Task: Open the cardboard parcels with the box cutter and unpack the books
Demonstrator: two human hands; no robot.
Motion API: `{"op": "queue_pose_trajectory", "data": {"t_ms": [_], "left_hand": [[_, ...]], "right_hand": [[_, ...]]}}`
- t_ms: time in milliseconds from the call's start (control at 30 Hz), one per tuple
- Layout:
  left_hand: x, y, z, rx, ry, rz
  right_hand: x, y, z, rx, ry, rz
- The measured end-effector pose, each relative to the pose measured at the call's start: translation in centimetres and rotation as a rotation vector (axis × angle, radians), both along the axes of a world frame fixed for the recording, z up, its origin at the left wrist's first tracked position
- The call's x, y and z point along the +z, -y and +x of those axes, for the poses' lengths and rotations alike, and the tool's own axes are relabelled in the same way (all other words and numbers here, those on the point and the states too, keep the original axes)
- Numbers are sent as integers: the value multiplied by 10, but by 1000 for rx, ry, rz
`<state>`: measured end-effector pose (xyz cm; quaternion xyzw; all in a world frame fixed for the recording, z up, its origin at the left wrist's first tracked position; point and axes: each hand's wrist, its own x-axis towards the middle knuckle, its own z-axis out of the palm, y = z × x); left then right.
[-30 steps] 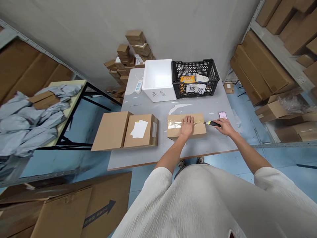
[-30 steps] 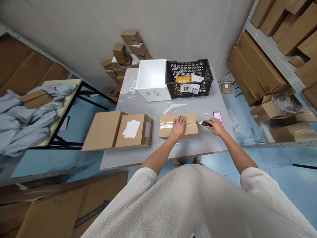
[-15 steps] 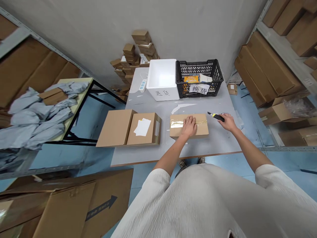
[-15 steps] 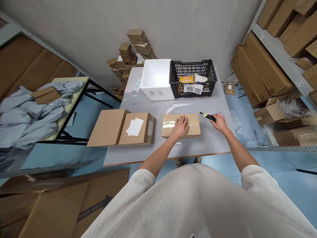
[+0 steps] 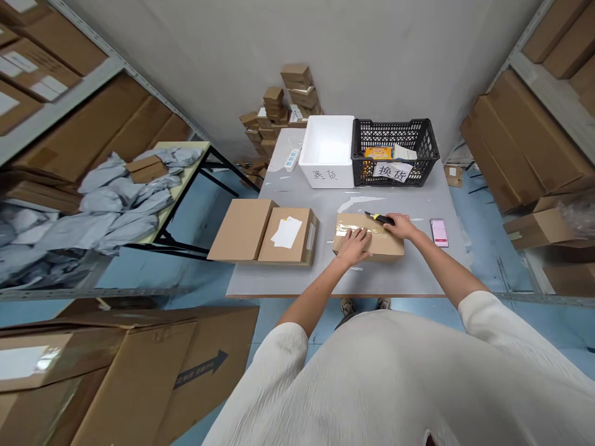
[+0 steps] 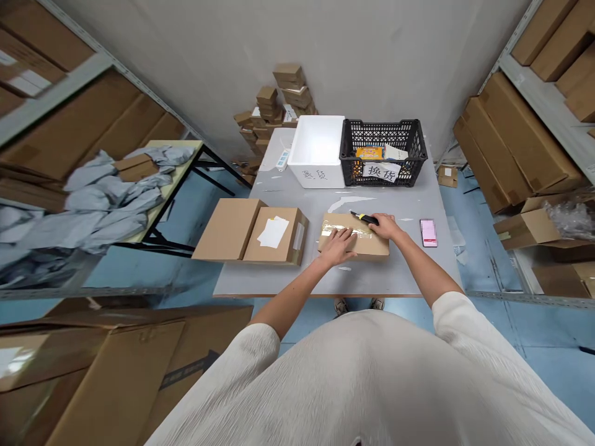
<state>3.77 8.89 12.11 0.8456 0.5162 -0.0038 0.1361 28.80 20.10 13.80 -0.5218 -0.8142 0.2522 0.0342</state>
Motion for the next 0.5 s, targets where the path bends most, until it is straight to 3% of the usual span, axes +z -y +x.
{"op": "queue_pose_trajectory", "data": {"t_ms": [133, 267, 500], "left_hand": [[4, -7, -13, 22, 19, 8], [6, -18, -29, 154, 36, 40], [-6, -32, -39, 298, 227, -83]], "right_hand": [[14, 9, 12, -64, 59, -32], [25, 28, 19, -143, 67, -74], [27, 52, 16, -225, 37, -130]]}}
